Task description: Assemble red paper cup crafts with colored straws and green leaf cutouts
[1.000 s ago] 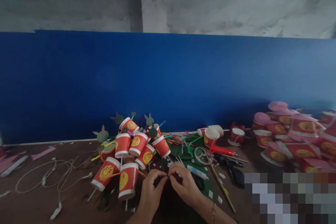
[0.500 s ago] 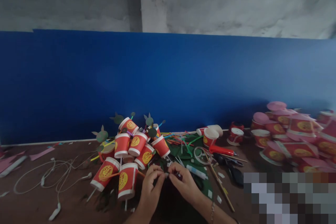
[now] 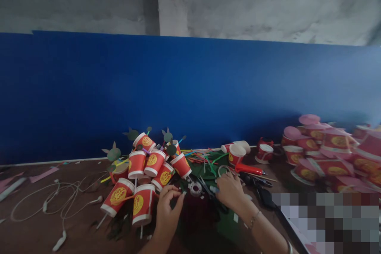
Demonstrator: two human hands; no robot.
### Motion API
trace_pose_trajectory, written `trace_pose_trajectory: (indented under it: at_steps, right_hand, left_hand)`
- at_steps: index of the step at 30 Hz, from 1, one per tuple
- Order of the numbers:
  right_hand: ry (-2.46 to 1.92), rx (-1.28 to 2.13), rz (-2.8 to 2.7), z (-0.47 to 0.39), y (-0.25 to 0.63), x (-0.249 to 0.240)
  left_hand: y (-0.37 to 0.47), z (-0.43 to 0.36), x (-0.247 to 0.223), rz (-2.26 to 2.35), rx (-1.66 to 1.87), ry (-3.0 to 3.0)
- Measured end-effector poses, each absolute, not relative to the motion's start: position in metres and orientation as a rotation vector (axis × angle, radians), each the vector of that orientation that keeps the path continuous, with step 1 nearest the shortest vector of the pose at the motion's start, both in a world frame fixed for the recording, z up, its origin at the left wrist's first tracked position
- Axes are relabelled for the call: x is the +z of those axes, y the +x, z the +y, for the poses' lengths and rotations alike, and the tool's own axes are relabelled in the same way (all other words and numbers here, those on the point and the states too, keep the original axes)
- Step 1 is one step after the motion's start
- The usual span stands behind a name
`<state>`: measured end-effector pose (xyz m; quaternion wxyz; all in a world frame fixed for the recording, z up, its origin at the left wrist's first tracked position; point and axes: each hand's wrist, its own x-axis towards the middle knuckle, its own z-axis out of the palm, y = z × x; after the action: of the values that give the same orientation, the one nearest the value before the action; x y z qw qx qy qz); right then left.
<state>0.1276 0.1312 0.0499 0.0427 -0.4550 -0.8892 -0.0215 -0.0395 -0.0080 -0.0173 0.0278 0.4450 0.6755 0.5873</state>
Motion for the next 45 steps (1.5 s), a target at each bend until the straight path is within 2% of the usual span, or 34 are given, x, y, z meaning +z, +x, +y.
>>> trace_pose_trajectory:
  at_steps: [4, 9, 19, 27, 30, 32, 37, 45]
  right_hand:
    - [-1.395, -0.069, -2.617, 0.114, 0.117, 0.057]
    - [-0.984, 0.341, -2.632, 0.077, 0.092, 0.050]
    - [-0.960, 0.212, -2.520, 0.072, 0.089, 0.040]
    - [-1.416, -0.182, -2.530, 0.109, 0.106, 0.051]
    - [-1.445, -0.208, -2.547, 0.108, 0.107, 0.047]
    - [-1.255, -0.040, -2.514, 0.102, 0.103, 0.044]
    - [-0.709, 0.724, -2.387, 0.083, 0.084, 0.033]
    - [-0.801, 1.206, -2.033, 0.086, 0.076, 0.016]
  left_hand:
    - [-0.040, -0.007, -0.019, 2.115, 1.837, 1.353]
    - [-0.042, -0.006, -0.021, 2.092, 1.822, 1.330]
    - [-0.043, -0.006, -0.026, 2.139, 1.832, 1.294]
    - [-0.040, -0.006, -0.030, 2.083, 1.848, 1.350]
    - [-0.041, -0.005, -0.031, 2.079, 1.837, 1.360]
    - [-0.041, -0.005, -0.032, 2.085, 1.828, 1.375]
    - [-0.041, -0.005, -0.036, 2.047, 1.810, 1.440]
    - [-0.036, -0.009, -0.019, 1.980, 1.785, 1.468]
